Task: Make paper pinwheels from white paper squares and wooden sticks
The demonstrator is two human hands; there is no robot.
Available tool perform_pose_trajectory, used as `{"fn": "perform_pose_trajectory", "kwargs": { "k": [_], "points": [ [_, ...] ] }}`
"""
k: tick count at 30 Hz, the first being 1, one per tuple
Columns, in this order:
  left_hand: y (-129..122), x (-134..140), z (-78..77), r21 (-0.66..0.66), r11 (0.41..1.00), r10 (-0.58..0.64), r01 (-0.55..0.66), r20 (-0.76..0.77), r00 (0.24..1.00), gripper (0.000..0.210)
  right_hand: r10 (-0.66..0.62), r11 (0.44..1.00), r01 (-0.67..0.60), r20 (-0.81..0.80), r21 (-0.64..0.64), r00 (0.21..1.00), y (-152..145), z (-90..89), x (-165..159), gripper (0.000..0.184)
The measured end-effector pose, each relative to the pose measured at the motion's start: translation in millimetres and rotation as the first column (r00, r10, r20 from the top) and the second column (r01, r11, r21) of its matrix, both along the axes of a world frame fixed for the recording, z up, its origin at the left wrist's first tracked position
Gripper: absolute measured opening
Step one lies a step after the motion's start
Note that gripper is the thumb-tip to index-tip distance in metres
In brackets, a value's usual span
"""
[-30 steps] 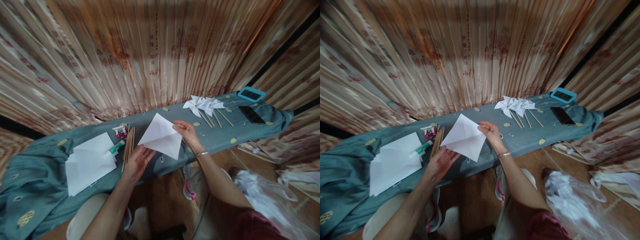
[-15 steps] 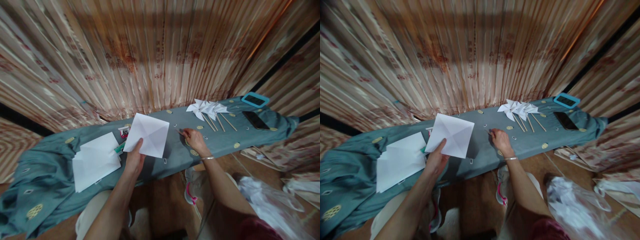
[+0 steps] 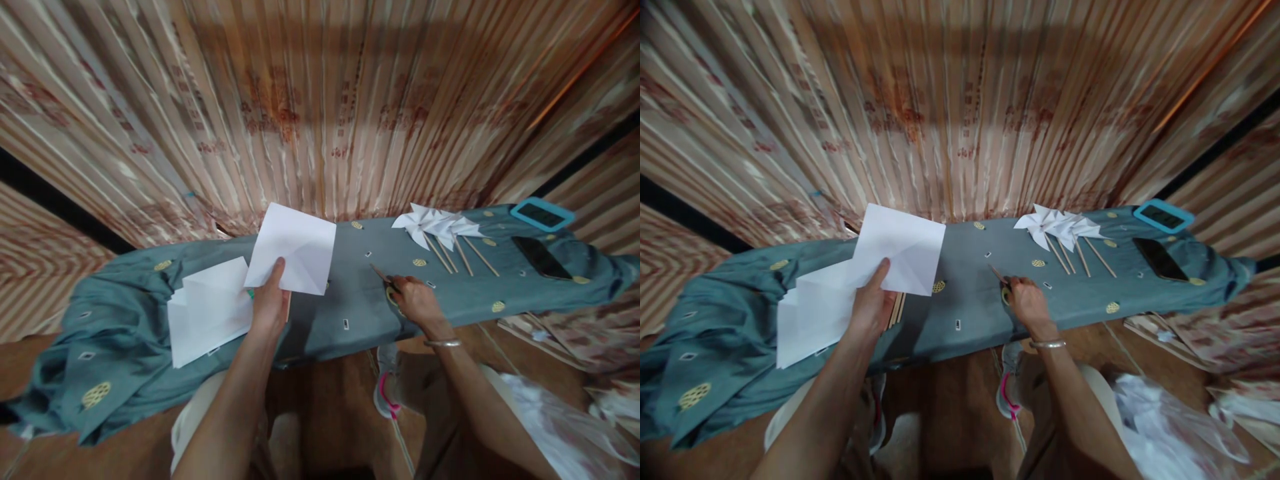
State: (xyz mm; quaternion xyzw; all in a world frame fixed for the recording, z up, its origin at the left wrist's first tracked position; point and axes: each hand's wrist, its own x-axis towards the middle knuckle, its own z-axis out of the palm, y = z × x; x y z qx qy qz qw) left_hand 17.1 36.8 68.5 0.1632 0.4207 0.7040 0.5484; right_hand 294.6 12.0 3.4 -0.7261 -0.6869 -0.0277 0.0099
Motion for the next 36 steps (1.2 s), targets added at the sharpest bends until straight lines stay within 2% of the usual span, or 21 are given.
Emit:
{"fn": "perform_pose_trajectory", "kwargs": {
  "k": [6,8,9,10,11,12,13,14,15,16,18,19,20,22,24,29,33,36],
  "points": [
    [2,1,4.4,0.019,0.998,0.054,-0.055,0.054,0.997,0.024,0.046,0.998,-0.047,-0.036,-0.05,0.998,-15,0.2,5,0.03],
    [4,0,4.0,0.028,0.997,0.064,-0.066,0.069,0.996,0.025,0.002,0.998,-0.013,-0.176,-0.059,0.984,-13,0.2,4,0.029],
    [5,0,4.0,0.027,0.997,0.073,-0.076,0.076,0.994,0.026,-0.034,0.998,0.014,-0.31,-0.067,0.95,-12,0.6,2,0.028],
    [6,-1,4.3,0.02,0.996,0.085,-0.087,0.085,0.993,0.027,-0.077,0.995,0.035,-0.484,-0.095,0.872,-11,1.2,-1,0.028],
    [6,-2,4.9,0.009,0.995,0.096,-0.098,0.094,0.991,0.028,-0.123,0.989,0.038,-0.669,-0.14,0.733,-10,1.9,-6,0.029],
    [7,-2,5.8,0.0,0.994,0.105,-0.106,0.103,0.989,0.028,-0.169,0.982,0.016,-0.826,-0.19,0.537,-9,2.8,-12,0.031],
    [8,-3,6.9,-0.01,0.994,0.11,-0.11,0.111,0.988,0.027,-0.216,0.97,-0.041,-0.928,-0.239,0.304,-10,3.6,-19,0.036],
    [8,-4,8.2,-0.018,0.994,0.114,-0.112,0.119,0.986,0.025,-0.254,0.959,-0.108,-0.963,-0.263,0.086,-12,4.3,-27,0.041],
    [8,-6,9.4,-0.026,0.993,0.115,-0.112,0.127,0.985,0.023,-0.287,0.949,-0.159,-0.955,-0.271,-0.082,-14,4.9,-37,0.044],
    [9,-7,10.4,-0.03,0.994,0.113,-0.11,0.134,0.984,0.021,-0.322,0.937,-0.207,-0.923,-0.279,-0.209,-17,5.2,-46,0.043],
    [10,-12,11.8,-0.037,0.994,0.111,-0.107,0.15,0.982,0.02,-0.365,0.919,-0.296,-0.844,-0.26,-0.392,-24,5.4,-64,0.04],
    [11,-14,12.1,-0.039,0.993,0.114,-0.109,0.156,0.981,0.02,-0.387,0.909,-0.328,-0.811,-0.256,-0.439,-28,5.2,-72,0.039],
    [12,-17,12.2,-0.039,0.992,0.121,-0.116,0.161,0.98,0.02,-0.412,0.897,-0.359,-0.786,-0.259,-0.462,-32,5.0,-78,0.038],
    [14,-23,12.0,-0.034,0.991,0.136,-0.132,0.163,0.977,0.019,-0.434,0.876,-0.415,-0.781,-0.248,-0.45,-39,4.4,-87,0.039],
    [15,-27,11.5,-0.018,0.99,0.14,-0.139,0.156,0.978,0.02,-0.41,0.862,-0.458,-0.83,-0.217,-0.378,-44,3.6,-92,0.042],
    [12,-22,8.0,0.014,0.992,0.12,-0.123,0.123,0.985,0.022,-0.186,0.847,-0.527,-0.969,-0.074,-0.162,-49,1.0,-96,0.058],
    [10,-10,3.5,0.021,0.995,0.094,-0.096,0.092,0.991,0.02,-0.062,0.834,-0.552,-0.996,-0.016,-0.065,-45,1.5,-96,0.062],
    [9,-3,2.1,0.022,0.996,0.082,-0.084,0.084,0.993,0.021,-0.021,0.836,-0.549,-0.999,-0.004,-0.025,-41,5.1,-95,0.061]
  ]
}}
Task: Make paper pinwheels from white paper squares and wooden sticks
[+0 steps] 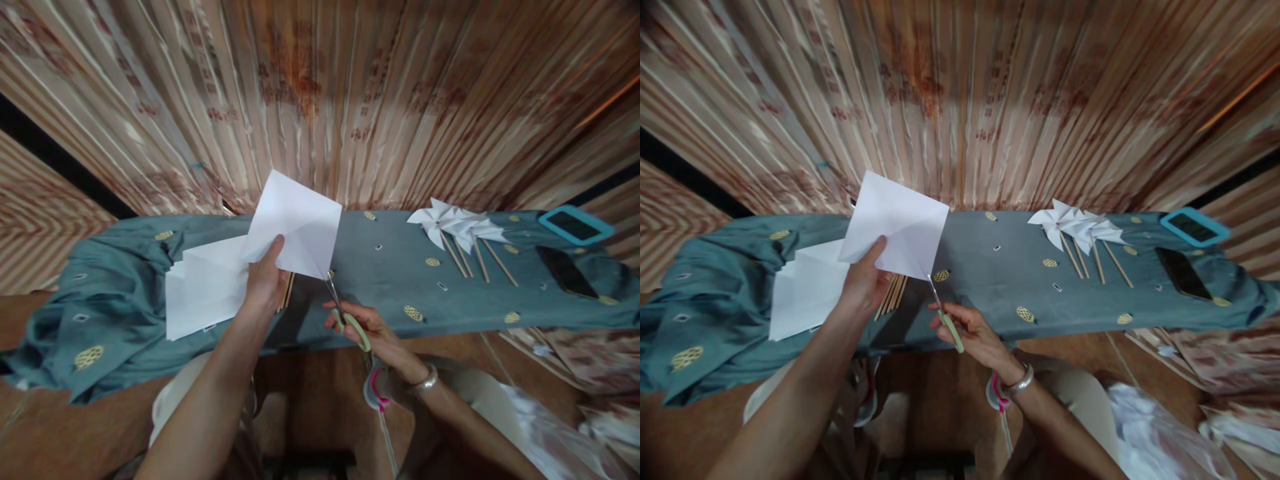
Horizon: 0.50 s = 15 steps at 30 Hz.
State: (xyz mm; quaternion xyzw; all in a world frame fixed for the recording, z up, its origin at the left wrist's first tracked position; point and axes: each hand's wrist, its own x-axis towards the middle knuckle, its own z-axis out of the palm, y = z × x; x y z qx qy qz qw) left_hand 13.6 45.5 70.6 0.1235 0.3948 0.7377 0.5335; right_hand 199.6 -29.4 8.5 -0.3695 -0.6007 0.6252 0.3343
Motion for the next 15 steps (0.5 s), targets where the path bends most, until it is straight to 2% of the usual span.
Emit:
{"fn": "perform_pose_trajectory", "kwargs": {
  "k": [6,15],
  "points": [
    [-4.2,8.9,0.7,-0.023,0.998,-0.051,0.051,0.017,0.999,0.022,-0.017,0.999,0.017,-0.021,-0.031,1.0,5.1,8.6,2.6,0.062],
    [-3.6,10.8,-6.1,-0.011,0.997,-0.076,0.077,0.016,0.997,0.02,0.006,1.0,-0.006,-0.026,-0.006,1.0,8.9,10.6,3.1,0.054]
  ]
}}
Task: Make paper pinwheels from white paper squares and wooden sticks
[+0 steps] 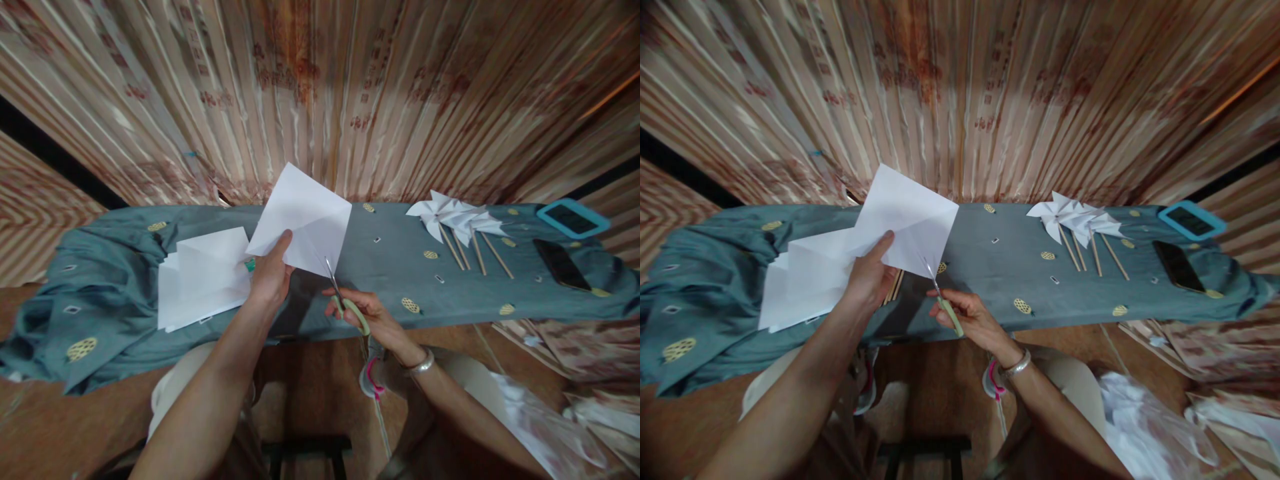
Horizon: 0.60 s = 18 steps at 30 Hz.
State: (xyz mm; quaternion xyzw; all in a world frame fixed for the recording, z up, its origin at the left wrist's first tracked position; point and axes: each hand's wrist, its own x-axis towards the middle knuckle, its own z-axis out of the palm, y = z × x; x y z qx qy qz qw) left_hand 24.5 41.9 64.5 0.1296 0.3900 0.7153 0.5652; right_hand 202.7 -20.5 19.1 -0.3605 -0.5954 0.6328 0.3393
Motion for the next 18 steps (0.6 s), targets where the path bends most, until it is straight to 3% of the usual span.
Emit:
{"fn": "perform_pose_trajectory", "kwargs": {
  "k": [18],
  "points": [
    [-0.4,0.7,-0.4,0.009,1.0,-0.012,0.012,-0.001,1.0,0.019,-0.007,1.0,0.007,0.009,-0.02,1.0,1.5,0.1,1.5,0.057]
  ]
}}
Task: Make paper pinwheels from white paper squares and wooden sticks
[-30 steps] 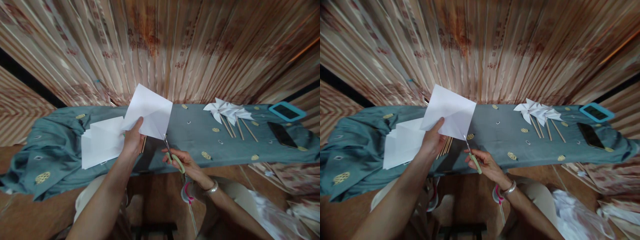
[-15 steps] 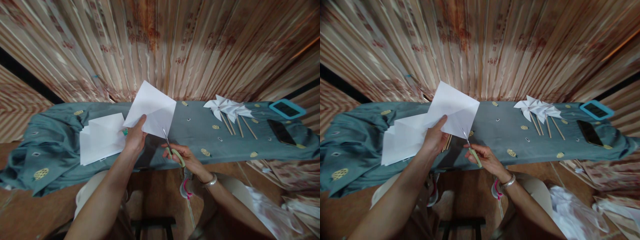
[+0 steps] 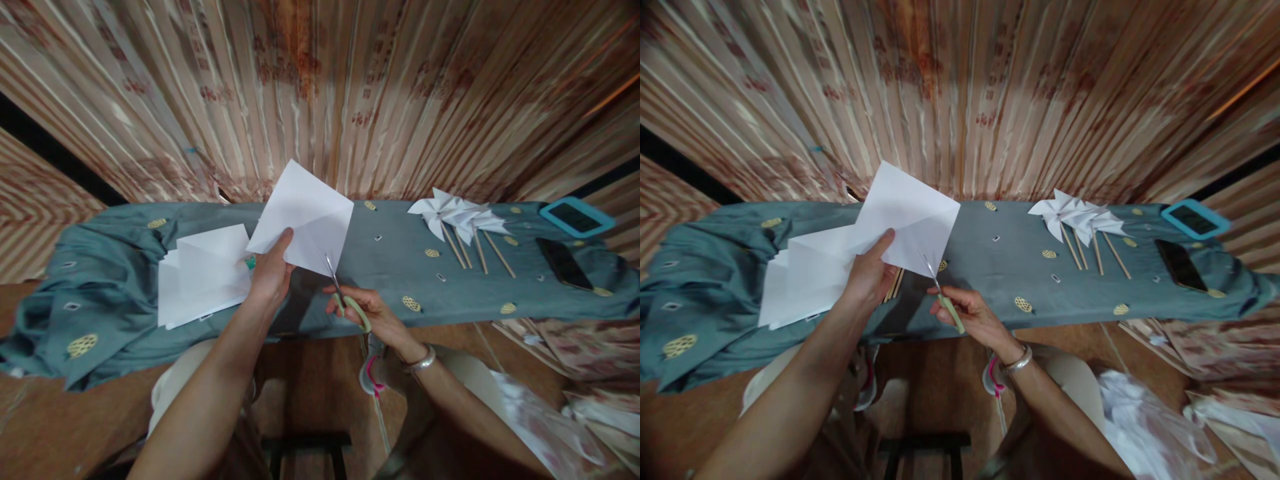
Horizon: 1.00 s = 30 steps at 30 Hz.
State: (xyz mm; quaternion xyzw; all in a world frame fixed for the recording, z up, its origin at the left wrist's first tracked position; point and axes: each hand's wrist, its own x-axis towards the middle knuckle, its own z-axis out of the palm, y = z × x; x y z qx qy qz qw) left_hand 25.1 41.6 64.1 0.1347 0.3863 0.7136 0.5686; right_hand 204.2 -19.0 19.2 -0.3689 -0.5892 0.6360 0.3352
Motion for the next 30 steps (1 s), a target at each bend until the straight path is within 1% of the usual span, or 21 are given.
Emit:
{"fn": "perform_pose_trajectory", "kwargs": {
  "k": [8,14,18,24,30],
  "points": [
    [0.9,-1.2,-2.0,-0.004,1.0,0.0,0.0,0.003,1.0,0.018,0.007,1.0,-0.008,0.01,0.022,1.0,0.6,0.8,1.6,0.055],
    [1.8,-1.0,-3.7,-0.017,1.0,0.013,-0.013,-0.001,1.0,0.025,0.012,0.999,-0.011,-0.008,0.032,1.0,1.2,-0.6,1.8,0.053],
    [1.6,-1.6,-4.6,0.007,1.0,0.003,-0.003,-0.001,1.0,0.027,0.007,0.999,-0.007,-0.005,0.044,1.0,1.0,-0.1,2.0,0.052],
    [1.4,-1.4,-4.0,0.007,1.0,-0.009,0.009,-0.008,1.0,0.023,0.008,1.0,-0.008,-0.024,0.015,1.0,0.2,0.2,2.1,0.052],
    [1.3,-1.3,-3.1,-0.007,1.0,0.004,-0.004,-0.004,1.0,0.026,0.02,1.0,-0.019,-0.034,0.01,0.999,0.8,0.2,1.8,0.052]
  ]
}}
